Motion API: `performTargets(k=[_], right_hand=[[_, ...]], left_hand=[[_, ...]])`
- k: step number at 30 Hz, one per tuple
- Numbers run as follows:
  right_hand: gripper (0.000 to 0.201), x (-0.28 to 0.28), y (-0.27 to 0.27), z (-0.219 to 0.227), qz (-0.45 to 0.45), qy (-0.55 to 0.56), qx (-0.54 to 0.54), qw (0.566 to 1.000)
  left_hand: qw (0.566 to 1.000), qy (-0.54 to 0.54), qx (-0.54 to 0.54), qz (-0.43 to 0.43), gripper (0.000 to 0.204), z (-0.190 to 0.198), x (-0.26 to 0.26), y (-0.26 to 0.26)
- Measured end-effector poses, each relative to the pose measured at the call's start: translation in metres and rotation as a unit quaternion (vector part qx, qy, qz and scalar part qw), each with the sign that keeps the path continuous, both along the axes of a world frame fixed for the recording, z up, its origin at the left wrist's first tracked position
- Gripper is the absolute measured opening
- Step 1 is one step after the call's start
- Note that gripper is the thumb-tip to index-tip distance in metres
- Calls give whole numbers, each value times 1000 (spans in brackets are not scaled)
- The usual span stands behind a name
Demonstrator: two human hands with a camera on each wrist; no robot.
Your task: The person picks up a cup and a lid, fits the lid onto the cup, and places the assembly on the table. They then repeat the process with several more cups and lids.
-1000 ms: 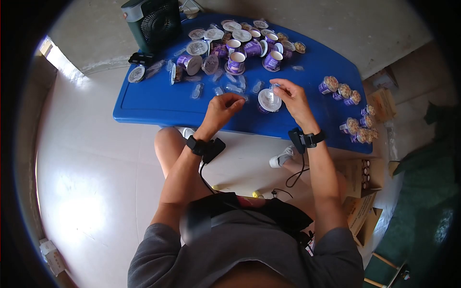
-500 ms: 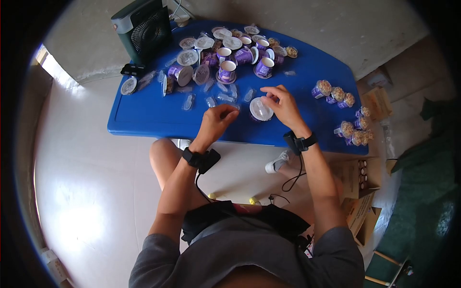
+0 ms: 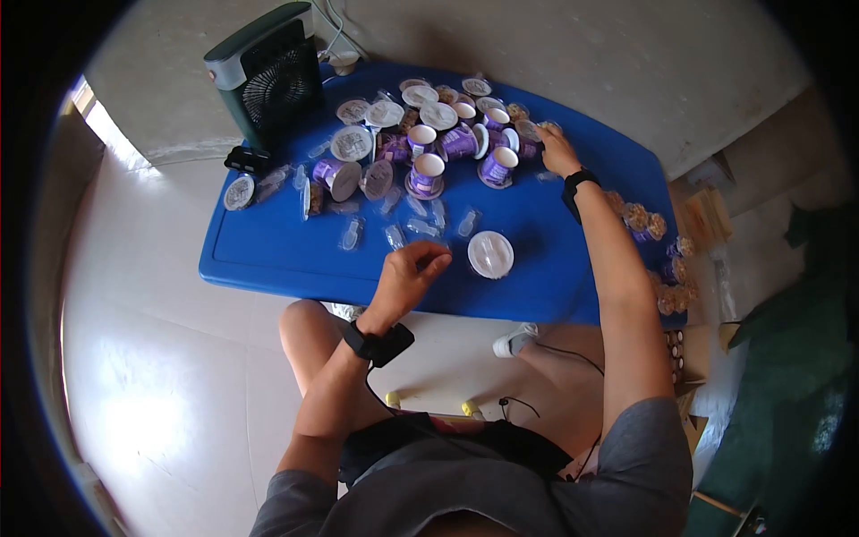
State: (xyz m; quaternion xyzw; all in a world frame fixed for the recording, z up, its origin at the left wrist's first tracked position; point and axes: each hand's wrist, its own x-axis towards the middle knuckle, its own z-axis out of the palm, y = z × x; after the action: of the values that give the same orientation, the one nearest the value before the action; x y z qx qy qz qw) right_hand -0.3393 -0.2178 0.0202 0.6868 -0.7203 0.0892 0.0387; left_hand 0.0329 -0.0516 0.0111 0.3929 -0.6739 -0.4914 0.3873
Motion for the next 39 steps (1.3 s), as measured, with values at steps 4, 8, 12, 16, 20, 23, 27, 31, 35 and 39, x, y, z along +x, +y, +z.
performTargets(k=[4, 8, 12, 16, 20, 23, 27, 31, 35, 39], right_hand=[[57, -2, -20, -2, 36, 44, 33, 998], [35, -2, -24, -8, 66, -5, -36, 997], [22, 11, 11, 24, 16, 0, -46, 999], [16, 11, 60, 37, -7, -2, -137, 991], [20, 35, 121, 49, 22, -239, -202, 949], [27, 64, 170, 42, 19, -657, -71, 751], [31, 102, 207, 26, 53, -809, 4, 585], [29, 124, 218, 16, 29, -829, 33, 558], [32, 128, 221, 6, 12, -798, 46, 600], [31, 132, 223, -3, -4, -786, 41, 616]], left_hand=[[1000, -3, -9, 7, 17, -1, -3, -3], [999, -36, 13, -5, 19, 4, -1, -6], [999, -32, 13, -7, 20, 8, -1, -4], [999, -25, -33, -8, 18, -1, -4, -3], [998, -7, 44, -32, 26, -11, -9, -4], [990, 97, 95, -24, 29, -19, -18, -2], [975, 172, 133, -38, 38, -21, -31, 2], [971, 188, 135, -64, 39, -20, -38, 2], [961, 209, 158, -86, 39, -21, -42, 4], [961, 202, 167, -83, 40, -20, -46, 4]])
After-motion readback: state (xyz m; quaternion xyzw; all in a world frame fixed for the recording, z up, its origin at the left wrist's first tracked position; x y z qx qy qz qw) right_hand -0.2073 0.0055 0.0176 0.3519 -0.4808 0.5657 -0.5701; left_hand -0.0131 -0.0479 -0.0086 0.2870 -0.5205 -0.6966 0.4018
